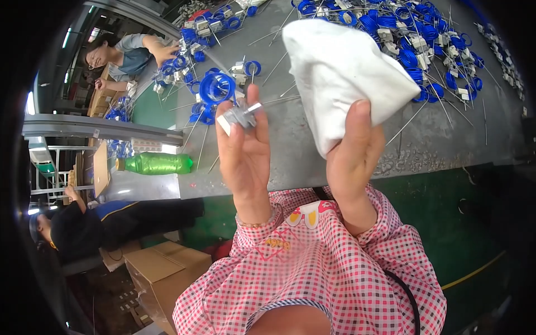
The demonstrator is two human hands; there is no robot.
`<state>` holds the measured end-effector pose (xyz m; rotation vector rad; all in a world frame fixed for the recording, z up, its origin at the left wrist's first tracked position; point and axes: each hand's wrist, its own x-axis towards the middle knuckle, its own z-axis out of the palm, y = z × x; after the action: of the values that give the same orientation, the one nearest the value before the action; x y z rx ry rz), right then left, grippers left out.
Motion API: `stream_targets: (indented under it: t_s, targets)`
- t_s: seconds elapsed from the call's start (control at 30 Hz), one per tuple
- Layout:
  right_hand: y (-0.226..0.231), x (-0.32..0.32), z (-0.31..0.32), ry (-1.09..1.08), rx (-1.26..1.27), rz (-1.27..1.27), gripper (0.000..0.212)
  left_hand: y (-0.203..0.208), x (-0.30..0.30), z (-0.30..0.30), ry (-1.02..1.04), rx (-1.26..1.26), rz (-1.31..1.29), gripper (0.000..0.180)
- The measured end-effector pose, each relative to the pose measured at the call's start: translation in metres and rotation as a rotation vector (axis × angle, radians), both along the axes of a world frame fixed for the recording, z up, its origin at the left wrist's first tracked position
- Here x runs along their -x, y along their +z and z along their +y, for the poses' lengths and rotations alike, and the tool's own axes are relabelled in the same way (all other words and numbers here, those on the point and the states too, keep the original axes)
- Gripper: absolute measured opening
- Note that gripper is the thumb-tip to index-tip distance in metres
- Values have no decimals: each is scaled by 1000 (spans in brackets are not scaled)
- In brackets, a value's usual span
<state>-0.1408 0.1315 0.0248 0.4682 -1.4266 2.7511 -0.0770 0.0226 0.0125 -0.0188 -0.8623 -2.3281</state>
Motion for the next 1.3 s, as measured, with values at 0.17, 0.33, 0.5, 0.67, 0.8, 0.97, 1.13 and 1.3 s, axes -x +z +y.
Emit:
stream_targets:
  t_s: [0.17, 0.33, 0.5, 0.67, 0.8, 0.97, 1.13, 1.3]
  targets:
    - [11, -9, -3, 72, -55, 124, 60, -6, 2, 5, 70, 253, 72, 41]
    - [9, -10, -6, 182, -32, 71, 59, -9, 2, 8, 141, 204, 89, 41]
    - [5, -5, -1, 697, 677, -365, 47, -8, 3, 6, 230, 256, 79, 37]
    - [-11, -5, 7, 448, -241, -27, 27, 8, -8, 3, 109, 147, -306, 23]
    - [-10, -4, 5, 326, -237, 325, 32, 4, -9, 8, 79, 179, -433, 15]
    - [-7, 9, 6, 222, -718, 694, 40, 9, -13, 8, 338, 808, -729, 16]
    - [-9, 14, 15, 256, -805, 744, 29, 23, -15, 10, 217, 995, -852, 18]
    - [-14, 15, 24, 272, -656, 648, 26, 33, -23, 13, 120, 1067, -724, 25]
